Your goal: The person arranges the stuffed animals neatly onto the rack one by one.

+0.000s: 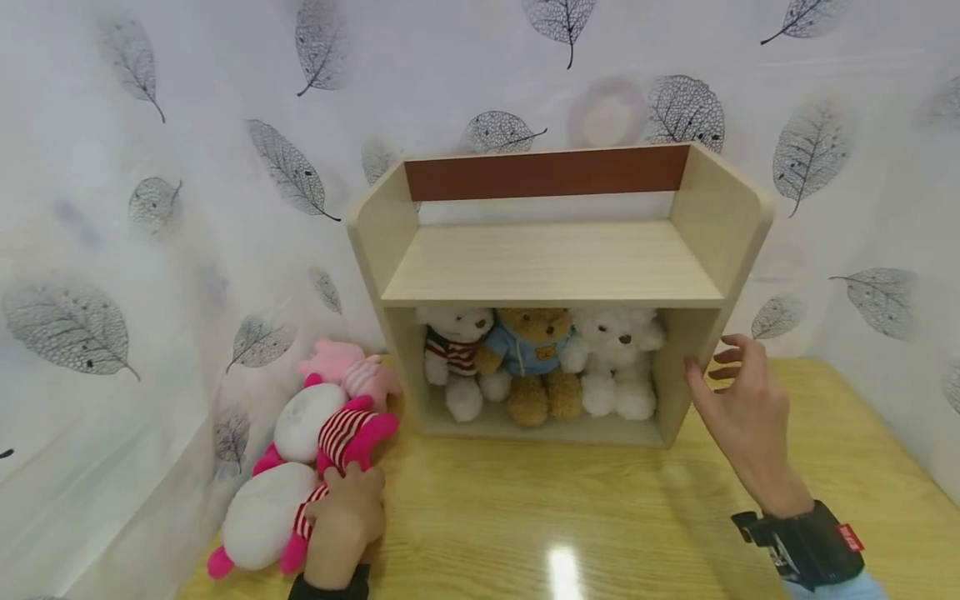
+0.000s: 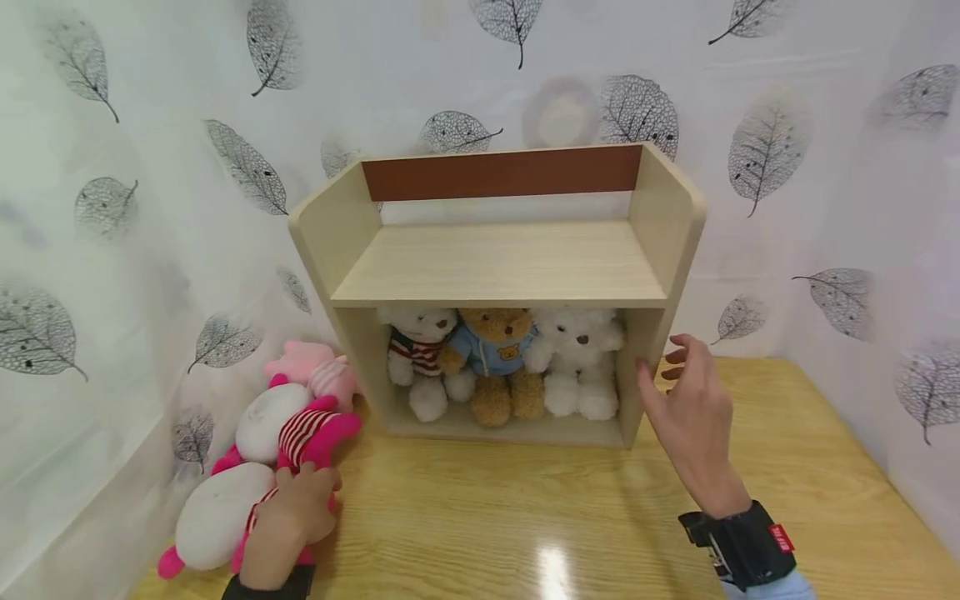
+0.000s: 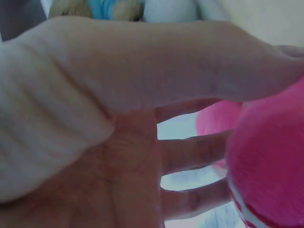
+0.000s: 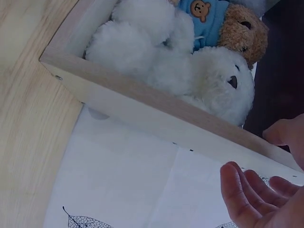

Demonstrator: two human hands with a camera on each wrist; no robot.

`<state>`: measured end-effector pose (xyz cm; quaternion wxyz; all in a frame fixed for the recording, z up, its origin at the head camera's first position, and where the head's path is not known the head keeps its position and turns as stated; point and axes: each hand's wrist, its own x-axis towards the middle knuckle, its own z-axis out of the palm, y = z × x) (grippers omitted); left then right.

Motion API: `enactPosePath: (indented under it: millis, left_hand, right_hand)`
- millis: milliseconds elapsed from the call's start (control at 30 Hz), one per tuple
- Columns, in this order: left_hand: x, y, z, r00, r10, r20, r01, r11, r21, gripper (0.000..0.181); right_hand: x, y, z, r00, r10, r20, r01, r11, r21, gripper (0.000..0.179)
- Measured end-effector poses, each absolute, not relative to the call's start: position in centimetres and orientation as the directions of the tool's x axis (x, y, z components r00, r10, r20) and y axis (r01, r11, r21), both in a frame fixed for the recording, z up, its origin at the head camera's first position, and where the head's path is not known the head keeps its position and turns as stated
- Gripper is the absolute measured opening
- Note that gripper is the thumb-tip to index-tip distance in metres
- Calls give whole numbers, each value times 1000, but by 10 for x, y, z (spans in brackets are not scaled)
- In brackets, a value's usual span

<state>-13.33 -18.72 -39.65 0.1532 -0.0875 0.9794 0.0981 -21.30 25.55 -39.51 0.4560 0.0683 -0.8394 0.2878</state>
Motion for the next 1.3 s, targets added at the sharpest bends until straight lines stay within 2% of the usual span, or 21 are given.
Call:
enactPosePath:
  millis: [233,433,667,833,967,1067,1133,1200,1300]
  left_hand:
    - [-126,-169,-405,-978,-36,-205,-37,999,1,21]
    - [-116,-172,-416,-997,34,-64,42,991,-127,20]
    - [-112,-165,-426,-983,178,43,173,980,-96,24]
    - [-115,-144,-426,-925,349,148,341,937,-73,26]
    - [-118,-121,-418,-885,436,161,444,896,16,24]
    - [-119,-104,-404,-879,470,85,477,864,159,29]
    - [-119,-96,-393,-865,496,79,499,831,247,32]
    - [-120,-91,-385,-841,528,116,533,774,341,36]
    - [-122,-92,-377,-800,547,245,590,649,481,39]
  right_hand:
    - [-216,262,-389,-646,72,760,-381,832,-404,48]
    - [-218,263,-391,-685,31,728,-383,834,-396,29]
    - [-219,262,-393,-662,1,750,-403,843,-356,24]
    - [-219,261,-394,-661,-13,750,-411,842,-348,24]
    - [-219,260,-394,-666,-13,746,-409,843,-351,23]
    - [-219,260,-394,-666,-11,746,-407,843,-351,23]
    - [-219,260,-395,-666,-8,746,-406,843,-353,23]
    - [-219,260,-395,-664,-6,748,-405,843,-353,23]
    - [-220,258,-394,-673,-6,740,-403,842,-359,24]
